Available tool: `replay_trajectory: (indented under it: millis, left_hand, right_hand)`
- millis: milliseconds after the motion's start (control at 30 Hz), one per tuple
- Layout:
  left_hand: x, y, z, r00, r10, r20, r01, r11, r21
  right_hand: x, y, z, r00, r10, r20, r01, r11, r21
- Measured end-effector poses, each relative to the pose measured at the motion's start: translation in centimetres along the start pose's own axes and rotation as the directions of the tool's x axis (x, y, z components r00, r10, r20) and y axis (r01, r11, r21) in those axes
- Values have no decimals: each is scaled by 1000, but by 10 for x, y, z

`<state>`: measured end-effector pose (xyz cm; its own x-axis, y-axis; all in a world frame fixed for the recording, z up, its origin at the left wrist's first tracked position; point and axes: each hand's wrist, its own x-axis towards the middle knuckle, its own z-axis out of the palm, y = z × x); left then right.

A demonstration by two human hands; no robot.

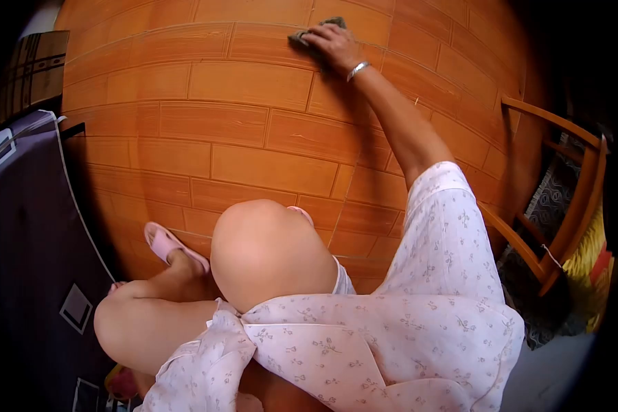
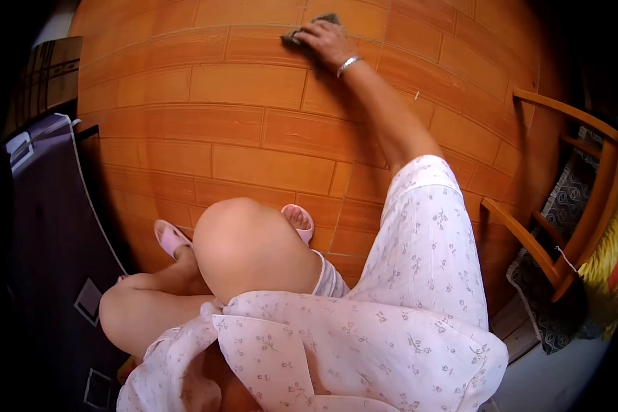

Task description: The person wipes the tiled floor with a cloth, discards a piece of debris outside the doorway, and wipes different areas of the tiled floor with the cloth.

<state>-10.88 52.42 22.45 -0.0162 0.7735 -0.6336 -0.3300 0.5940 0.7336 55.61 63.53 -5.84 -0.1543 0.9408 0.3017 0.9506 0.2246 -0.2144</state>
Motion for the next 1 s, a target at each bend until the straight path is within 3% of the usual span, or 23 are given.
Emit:
replay_trajectory:
  millis: [33, 100, 133, 200, 233, 300, 367, 433, 500, 567, 633, 733, 833, 867, 900, 933, 967, 1000]
  left_hand:
    - [4, 6, 2, 999, 26, 31, -25, 1000, -16]
    - [7, 16, 11, 994, 60, 94, -56, 997, -50]
    - [5, 20, 17, 992, 78, 99, -74, 996, -45]
    - [6, 30, 47, 992, 104, 67, -112, 985, 128]
    - [9, 34, 64, 992, 115, 43, -122, 963, 241]
    - [20, 44, 55, 992, 115, 47, -123, 951, 282]
    - [22, 45, 47, 992, 96, 76, -115, 943, 313]
    - [30, 49, 39, 990, 88, 113, -119, 945, 304]
    - [40, 52, 31, 986, 72, 150, -115, 946, 303]
    - [48, 52, 19, 986, 57, 158, -101, 952, 289]
    - [53, 51, 11, 958, 33, 284, -103, 967, 234]
    - [52, 48, 0, 961, 69, 268, -130, 968, 216]
    - [51, 50, -8, 961, 73, 266, -129, 971, 201]
    - [51, 50, -12, 953, 72, 294, -133, 972, 195]
    - [49, 52, -16, 944, 81, 320, -148, 970, 192]
    - [46, 55, -11, 958, 79, 274, -136, 971, 197]
    - [46, 52, -19, 964, 84, 253, -133, 974, 184]
    - [48, 49, -29, 945, 77, 317, -135, 977, 163]
  right_hand:
    - [31, 14, 1, 998, 23, -60, -25, 999, -24]
    - [88, -8, -51, 989, 48, -139, -20, 980, 196]
    - [116, -29, -70, 946, 319, 62, -272, 672, 689]
    - [144, -64, -79, 963, 250, 104, -226, 533, 816]
    - [150, -79, -77, 990, -13, -139, 89, 826, 556]
    - [157, -122, -74, 965, -173, -198, 261, 726, 637]
    - [147, -177, -88, 916, -368, -158, 388, 718, 578]
    - [123, -224, -87, 855, -517, 33, 359, 638, 681]
    - [88, -263, -66, 695, -701, 159, 382, 547, 744]
    - [50, -298, -31, 349, -923, 161, 556, 342, 758]
    - [1, -323, 20, 156, -988, -2, 580, 90, 810]
    - [-9, -360, 59, 100, -989, -110, 640, -21, 768]
    - [77, -370, 87, 386, -921, 47, 676, 317, 666]
    - [119, -361, 103, 549, -832, 74, 612, 461, 642]
    - [172, -348, 95, 653, -726, 214, 566, 656, 499]
    - [208, -328, 118, 766, -615, 185, 532, 769, 355]
    - [247, -310, 111, 843, -461, 276, 388, 878, 280]
    - [269, -280, 123, 915, -380, 138, 359, 921, 154]
